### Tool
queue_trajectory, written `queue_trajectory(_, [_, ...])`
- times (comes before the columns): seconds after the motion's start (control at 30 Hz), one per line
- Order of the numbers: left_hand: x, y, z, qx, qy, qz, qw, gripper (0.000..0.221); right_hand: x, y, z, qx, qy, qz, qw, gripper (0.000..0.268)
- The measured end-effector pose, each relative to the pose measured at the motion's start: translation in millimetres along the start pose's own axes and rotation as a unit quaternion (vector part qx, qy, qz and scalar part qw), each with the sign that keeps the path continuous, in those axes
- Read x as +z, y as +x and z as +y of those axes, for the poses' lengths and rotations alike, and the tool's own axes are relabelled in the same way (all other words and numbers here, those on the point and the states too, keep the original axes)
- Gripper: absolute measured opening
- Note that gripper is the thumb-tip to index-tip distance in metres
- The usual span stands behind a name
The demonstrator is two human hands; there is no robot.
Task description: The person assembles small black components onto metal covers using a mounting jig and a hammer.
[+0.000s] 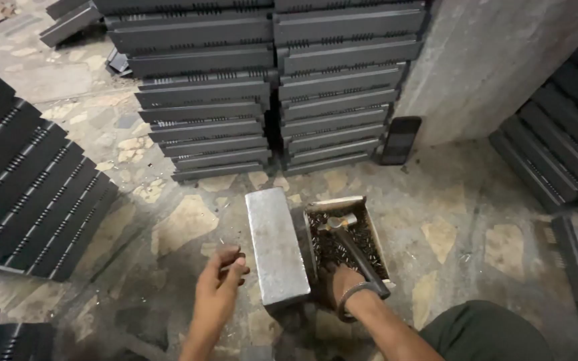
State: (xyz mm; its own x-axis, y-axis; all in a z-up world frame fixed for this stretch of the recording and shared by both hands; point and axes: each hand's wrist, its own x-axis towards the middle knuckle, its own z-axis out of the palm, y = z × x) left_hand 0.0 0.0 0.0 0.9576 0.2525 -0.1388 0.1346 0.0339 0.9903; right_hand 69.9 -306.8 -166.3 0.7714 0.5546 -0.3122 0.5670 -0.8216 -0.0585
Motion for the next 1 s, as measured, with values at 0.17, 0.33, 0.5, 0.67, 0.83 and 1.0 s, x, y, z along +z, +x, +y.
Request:
queue_trajectory(0.17, [-0.8, 4.0, -8.4, -0.015, 0.025, 0.000, 1.000, 0.032, 0.7, 8.7, 8.0, -0.018, 0.004, -0.122, 0.992, 0.031])
queue_trajectory(0.33, [4.7, 4.8, 2.3, -0.041, 0.061, -0.005, 0.997, 0.032, 3.1, 13.7, 16.7, 0.039, 0.093, -0.127, 0.987, 0.028])
queue_trajectory(0.5, [3.8, 0.6, 6.2, -0.048, 0.078, -0.010, 0.996, 0.033, -133.1, -37.1, -23.2, 0.204, 0.248, 0.000, 0.947, 0.023])
queue_trajectory(0.67, [3.5, 6.6, -8.8, -0.038, 0.071, -0.009, 0.997, 0.032, -130.5, -34.0, -23.2, 0.227, 0.290, 0.084, 0.926, 0.034])
queue_trajectory(0.83, [2.1, -0.1, -9.1, -0.011, 0.061, -0.013, 0.998, 0.031, -169.1, -46.7, -37.1, 0.245, 0.252, 0.127, 0.928, 0.033])
queue_trajectory(1.0, [1.6, -9.0, -4.0, 0.028, 0.089, -0.036, 0.995, 0.030, -154.9, -48.2, -28.3, 0.231, 0.265, 0.163, 0.922, 0.024])
